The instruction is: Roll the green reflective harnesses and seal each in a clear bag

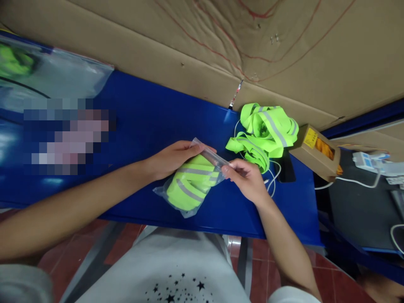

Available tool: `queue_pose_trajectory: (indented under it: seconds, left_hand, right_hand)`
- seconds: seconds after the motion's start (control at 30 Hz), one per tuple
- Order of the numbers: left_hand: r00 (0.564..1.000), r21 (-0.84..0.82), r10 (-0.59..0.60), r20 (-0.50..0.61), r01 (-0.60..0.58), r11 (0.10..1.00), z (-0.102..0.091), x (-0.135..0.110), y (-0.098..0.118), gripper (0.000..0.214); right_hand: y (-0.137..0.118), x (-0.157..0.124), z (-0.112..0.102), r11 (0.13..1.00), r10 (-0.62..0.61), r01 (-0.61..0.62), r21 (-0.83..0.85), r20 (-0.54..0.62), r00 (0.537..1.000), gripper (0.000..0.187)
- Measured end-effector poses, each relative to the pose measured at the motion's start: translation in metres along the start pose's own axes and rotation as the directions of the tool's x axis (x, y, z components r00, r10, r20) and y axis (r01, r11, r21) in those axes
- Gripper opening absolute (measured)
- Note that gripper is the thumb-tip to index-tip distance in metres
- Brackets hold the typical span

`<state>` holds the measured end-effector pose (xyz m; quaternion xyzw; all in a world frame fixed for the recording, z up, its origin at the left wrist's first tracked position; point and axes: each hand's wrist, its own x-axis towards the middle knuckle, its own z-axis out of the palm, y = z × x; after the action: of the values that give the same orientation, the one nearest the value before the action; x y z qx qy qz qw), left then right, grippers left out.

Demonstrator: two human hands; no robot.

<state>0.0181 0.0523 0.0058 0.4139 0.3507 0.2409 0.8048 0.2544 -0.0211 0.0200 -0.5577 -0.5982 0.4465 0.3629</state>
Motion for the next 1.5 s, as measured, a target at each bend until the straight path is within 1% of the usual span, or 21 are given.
queue_pose_trajectory:
  seconds: [0.1, 0.17, 0.23, 0.3, 0.37, 0.47, 0.53, 0.6, 0.67, 0.7, 0.73, 0.8, 0.9, 0.93, 1.07, 1.1, 1.23, 1.37, 1.5]
  left_hand:
    - [0.998, -0.025, 0.052, 0.027, -0.051, 0.998, 0.001, -0.001, 0.001, 0.042]
    - [0.996, -0.044, 0.079, 0.032, -0.077, 0.996, 0.001, 0.000, 0.001, 0.043]
    - [0.995, -0.059, 0.103, 0.011, -0.102, 0.993, 0.001, 0.002, 0.000, 0.042]
    - [0.991, -0.056, 0.136, -0.018, -0.137, 0.989, 0.000, 0.003, 0.000, 0.040]
    - [0.983, -0.025, 0.181, -0.035, -0.182, 0.983, -0.001, 0.004, 0.001, 0.039]
    - [0.973, 0.065, 0.226, -0.035, -0.223, 0.973, -0.002, 0.004, 0.003, 0.040]
    - [0.968, 0.146, 0.249, -0.038, -0.242, 0.959, -0.001, 0.004, 0.005, 0.043]
    - [0.947, 0.277, 0.309, -0.084, -0.275, 0.921, -0.001, 0.004, 0.004, 0.043]
    - [0.901, 0.441, 0.408, -0.149, -0.309, 0.842, -0.001, 0.004, 0.003, 0.043]
    - [0.877, 0.509, 0.452, -0.163, -0.318, 0.800, -0.001, 0.005, 0.002, 0.043]
    - [0.863, 0.554, 0.480, -0.159, -0.324, 0.767, -0.001, 0.005, 0.002, 0.043]
    - [0.867, 0.579, 0.484, -0.118, -0.336, 0.743, -0.001, 0.005, 0.000, 0.043]
    - [0.886, 0.542, 0.458, -0.075, -0.349, 0.764, 0.000, 0.004, -0.001, 0.044]
    - [0.890, 0.530, 0.451, -0.068, -0.350, 0.772, 0.001, 0.004, -0.002, 0.045]
    - [0.902, 0.497, 0.430, -0.038, -0.356, 0.791, 0.003, 0.004, -0.004, 0.047]
    - [0.903, 0.493, 0.428, -0.036, -0.357, 0.794, 0.003, 0.004, -0.005, 0.048]
    - [0.907, 0.493, 0.422, -0.016, -0.360, 0.792, 0.003, 0.004, -0.006, 0.047]
    - [0.913, 0.483, 0.408, 0.016, -0.364, 0.796, 0.004, 0.003, -0.007, 0.048]
    - [0.908, 0.489, 0.416, 0.047, -0.384, 0.783, 0.006, 0.001, -0.007, 0.046]
  right_hand:
    - [-0.001, 0.001, 0.001, 1.000, 0.006, -0.006, 0.028, -0.021, 1.000, 0.037]
    - [-0.001, 0.001, 0.003, 0.998, 0.007, -0.003, 0.070, -0.048, 0.999, 0.033]
    - [0.001, 0.001, 0.005, 0.991, 0.034, -0.024, 0.133, -0.071, 0.997, 0.029]
    - [0.003, 0.002, 0.005, 0.981, 0.083, -0.073, 0.178, -0.051, 0.995, 0.033]
    - [0.004, 0.003, 0.005, 0.973, 0.133, -0.132, 0.191, 0.011, 0.991, 0.033]
    - [0.004, 0.003, 0.003, 0.948, 0.201, -0.218, 0.231, 0.093, 0.975, 0.032]
    - [0.004, 0.002, 0.002, 0.939, 0.221, -0.233, 0.253, 0.075, 0.972, 0.031]
    - [0.005, 0.000, 0.002, 0.960, 0.177, -0.172, 0.221, -0.003, 0.984, 0.029]
    - [0.006, -0.001, 0.003, 0.985, 0.098, -0.087, 0.147, -0.066, 0.993, 0.026]
    - [0.007, -0.002, 0.004, 0.992, 0.067, -0.058, 0.115, -0.072, 0.995, 0.025]
    - [0.007, -0.002, 0.005, 0.994, 0.052, -0.046, 0.097, -0.062, 0.997, 0.025]
    - [0.008, -0.002, 0.006, 0.993, 0.059, -0.058, 0.099, -0.011, 0.998, 0.025]
    - [0.008, -0.001, 0.007, 0.988, 0.088, -0.095, 0.121, 0.059, 0.994, 0.022]
    - [0.008, 0.000, 0.008, 0.988, 0.088, -0.095, 0.119, 0.059, 0.994, 0.021]
    - [0.009, -0.001, 0.010, 0.994, 0.042, -0.040, 0.102, -0.014, 0.999, 0.021]
    - [0.009, -0.001, 0.010, 0.994, 0.041, -0.039, 0.107, -0.015, 0.999, 0.019]
    - [0.011, -0.002, 0.012, 0.987, 0.085, -0.092, 0.133, 0.058, 0.995, 0.015]
    - [0.011, -0.004, 0.013, 0.985, 0.069, -0.073, 0.156, 0.036, 0.997, 0.016]
    - [0.010, -0.005, 0.015, 0.972, 0.117, -0.131, 0.195, 0.081, 0.990, 0.013]
